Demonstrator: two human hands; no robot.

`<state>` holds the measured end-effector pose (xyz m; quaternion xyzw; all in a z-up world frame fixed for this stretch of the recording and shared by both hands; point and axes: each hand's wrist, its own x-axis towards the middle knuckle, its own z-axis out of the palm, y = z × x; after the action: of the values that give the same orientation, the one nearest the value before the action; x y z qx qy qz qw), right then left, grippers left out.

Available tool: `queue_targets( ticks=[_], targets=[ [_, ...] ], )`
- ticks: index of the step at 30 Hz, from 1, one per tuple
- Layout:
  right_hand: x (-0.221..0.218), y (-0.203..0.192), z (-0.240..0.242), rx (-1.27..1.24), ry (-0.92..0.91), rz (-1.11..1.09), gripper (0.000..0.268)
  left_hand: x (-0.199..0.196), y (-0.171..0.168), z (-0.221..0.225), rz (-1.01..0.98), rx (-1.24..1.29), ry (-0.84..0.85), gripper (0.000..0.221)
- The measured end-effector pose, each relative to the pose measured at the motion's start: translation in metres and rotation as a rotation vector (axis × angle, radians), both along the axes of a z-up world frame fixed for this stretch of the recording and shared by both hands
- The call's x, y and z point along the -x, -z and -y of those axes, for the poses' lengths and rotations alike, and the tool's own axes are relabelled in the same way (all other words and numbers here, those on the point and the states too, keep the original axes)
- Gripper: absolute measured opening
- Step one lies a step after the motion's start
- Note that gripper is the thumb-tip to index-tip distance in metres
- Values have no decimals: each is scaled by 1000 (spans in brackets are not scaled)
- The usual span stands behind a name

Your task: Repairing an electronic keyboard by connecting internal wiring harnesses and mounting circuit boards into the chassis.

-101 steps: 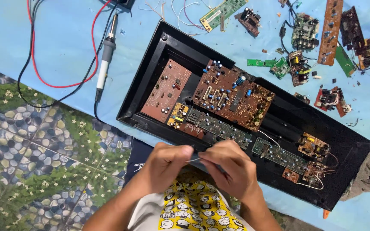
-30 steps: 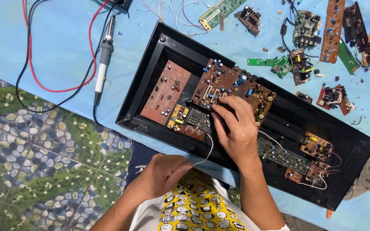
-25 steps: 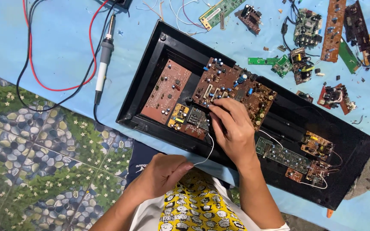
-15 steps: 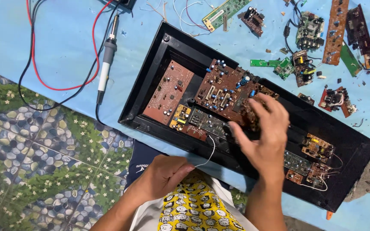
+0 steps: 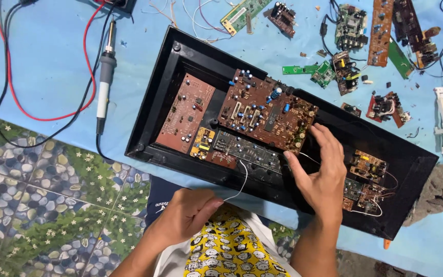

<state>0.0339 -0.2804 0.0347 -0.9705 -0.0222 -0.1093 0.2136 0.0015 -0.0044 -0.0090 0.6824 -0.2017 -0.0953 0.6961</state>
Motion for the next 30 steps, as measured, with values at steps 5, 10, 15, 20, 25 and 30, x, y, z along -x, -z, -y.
queue_targets(
  ticks=[5,10,15,20,25,30],
  targets=[
    [-3,4,0,-31,-22,11,62,0,-1,-2,-28,-27,11,32],
    [-6,3,0,-10,-34,28,62,-2,0,-1,-14,-23,29,30],
    [-3,1,7,36,-19,8,66,-2,-2,-1,-40,-75,42,31],
    [3,-18,7,13,-36,49,65,-1,-3,0,-55,-145,23,31],
    [17,-19,-22,-263,-273,62,52,-4,-5,9,-2,-50,49,33],
    [37,-3,-53,-604,-577,-82,35,-5,-8,15,-42,-2,124,29]
  ],
)
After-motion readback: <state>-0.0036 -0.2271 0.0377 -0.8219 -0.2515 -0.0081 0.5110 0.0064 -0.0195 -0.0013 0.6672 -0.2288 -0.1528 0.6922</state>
